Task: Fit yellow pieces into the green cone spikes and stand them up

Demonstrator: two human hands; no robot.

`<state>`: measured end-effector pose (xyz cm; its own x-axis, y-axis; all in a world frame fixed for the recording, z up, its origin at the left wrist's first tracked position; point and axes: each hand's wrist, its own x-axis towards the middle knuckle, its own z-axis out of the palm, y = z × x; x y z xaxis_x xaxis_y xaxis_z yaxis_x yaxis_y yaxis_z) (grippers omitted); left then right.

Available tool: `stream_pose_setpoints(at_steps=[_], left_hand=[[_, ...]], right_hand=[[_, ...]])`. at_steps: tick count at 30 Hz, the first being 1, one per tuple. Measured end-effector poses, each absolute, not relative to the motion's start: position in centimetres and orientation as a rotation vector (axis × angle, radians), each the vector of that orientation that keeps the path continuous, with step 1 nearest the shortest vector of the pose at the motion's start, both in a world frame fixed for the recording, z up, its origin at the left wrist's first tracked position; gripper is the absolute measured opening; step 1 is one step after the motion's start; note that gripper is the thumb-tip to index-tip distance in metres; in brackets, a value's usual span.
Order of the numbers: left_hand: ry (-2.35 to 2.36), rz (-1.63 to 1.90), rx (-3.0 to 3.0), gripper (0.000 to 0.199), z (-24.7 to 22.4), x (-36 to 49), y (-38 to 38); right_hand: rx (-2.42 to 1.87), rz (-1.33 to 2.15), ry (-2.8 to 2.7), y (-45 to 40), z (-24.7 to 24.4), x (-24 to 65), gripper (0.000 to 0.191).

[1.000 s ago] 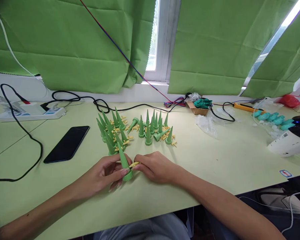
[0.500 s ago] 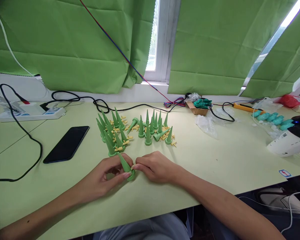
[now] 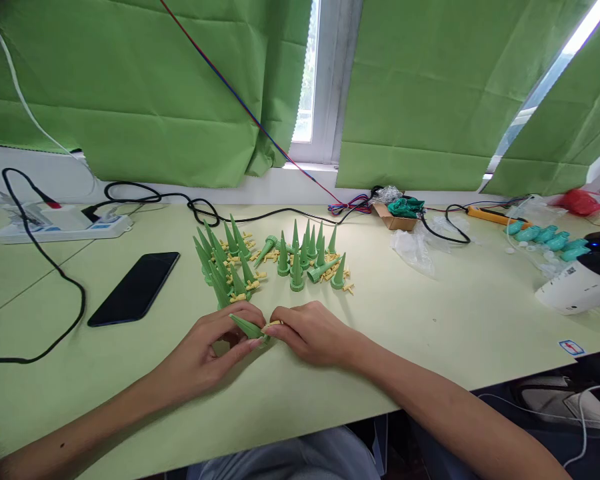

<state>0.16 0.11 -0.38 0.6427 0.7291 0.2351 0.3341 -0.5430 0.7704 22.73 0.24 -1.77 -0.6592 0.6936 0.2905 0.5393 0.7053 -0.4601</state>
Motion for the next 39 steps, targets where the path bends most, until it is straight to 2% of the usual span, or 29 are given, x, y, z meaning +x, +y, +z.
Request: stream_pose_setpoints(at_steps=[11, 23, 29, 39], left_hand=[[0.806, 0.741, 2.212, 0.012, -0.66, 0.01, 0.11], [0.766, 0.732, 2.428, 0.021, -0.63, -0.21, 0.12], [0.868, 0.741, 2.452, 0.019, -0.91, -0.39, 0.16], [0.980, 0.804, 2.215, 0.019, -0.69, -0.03, 0.13]], right_hand=[[-0.949, 0.465, -2.435, 0.23, -1.89, 22.70, 0.036], [-0.934, 0.435, -2.467, 0.21, -1.86, 22.72, 0.038], [-0.969, 0.430, -2.426, 0.21, -2.03, 22.67, 0.033], [-0.980, 0.367, -2.308, 0.26, -2.34, 22.64, 0.035]])
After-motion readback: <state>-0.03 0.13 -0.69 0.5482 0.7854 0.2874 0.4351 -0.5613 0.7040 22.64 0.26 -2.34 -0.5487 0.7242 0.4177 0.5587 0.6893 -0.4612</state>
